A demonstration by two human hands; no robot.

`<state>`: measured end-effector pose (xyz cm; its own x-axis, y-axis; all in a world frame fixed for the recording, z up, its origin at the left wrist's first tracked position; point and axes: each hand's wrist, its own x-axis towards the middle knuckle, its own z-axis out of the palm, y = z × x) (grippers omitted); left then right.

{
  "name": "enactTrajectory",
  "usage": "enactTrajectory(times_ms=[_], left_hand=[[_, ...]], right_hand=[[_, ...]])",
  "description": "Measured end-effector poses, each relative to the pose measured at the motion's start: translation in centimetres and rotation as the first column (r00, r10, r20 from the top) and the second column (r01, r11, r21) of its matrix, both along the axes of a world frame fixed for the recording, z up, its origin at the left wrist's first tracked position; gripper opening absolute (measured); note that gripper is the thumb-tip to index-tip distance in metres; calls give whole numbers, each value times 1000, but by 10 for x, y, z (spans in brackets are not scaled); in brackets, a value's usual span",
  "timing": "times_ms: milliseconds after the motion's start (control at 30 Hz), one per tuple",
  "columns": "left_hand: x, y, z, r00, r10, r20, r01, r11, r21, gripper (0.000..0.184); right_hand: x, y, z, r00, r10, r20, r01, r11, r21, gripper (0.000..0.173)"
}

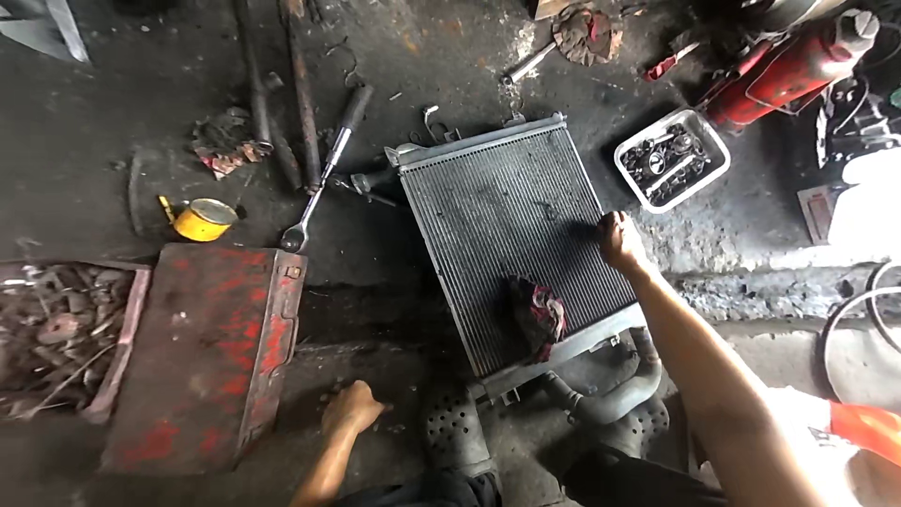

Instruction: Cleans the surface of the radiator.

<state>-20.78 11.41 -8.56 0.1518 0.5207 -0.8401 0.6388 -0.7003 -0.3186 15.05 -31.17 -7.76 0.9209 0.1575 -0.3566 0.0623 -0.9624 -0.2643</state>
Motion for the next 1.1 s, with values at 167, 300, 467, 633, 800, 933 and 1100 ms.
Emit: enactTrajectory(times_ms=[167, 300, 467, 633, 800, 933, 1100], left_hand=[[-3, 2, -3, 999, 36, 38, -35, 999, -25, 74], [-5, 5, -4, 999, 19, 41, -18, 1000, -24, 73], [-12, 7, 5, 999, 3, 48, -1, 999, -43, 76], [12, 57, 60, 972, -42, 231, 66, 993, -97, 71], [127, 12, 170, 890, -348, 296, 350, 936, 50, 61], [183, -108, 189, 821, -478, 313, 525, 847, -84, 64], [191, -243, 132, 876, -391, 281, 429, 900, -85, 109]], right_hand=[[27, 1, 47, 995, 98, -16, -99, 991, -94, 33], [33, -23, 77, 958, 252, -138, -282, 914, -292, 29], [-6, -113, 72, 936, 261, -234, -328, 888, -321, 23], [-51, -165, 58, 913, 34, -407, -189, 918, -348, 40], [-38, -200, 13, 982, -163, -100, 152, 983, -104, 47], [6, -199, -13, 942, -318, 103, 314, 948, 57, 53], [30, -176, -72, 838, -510, 193, 480, 858, 181, 66]])
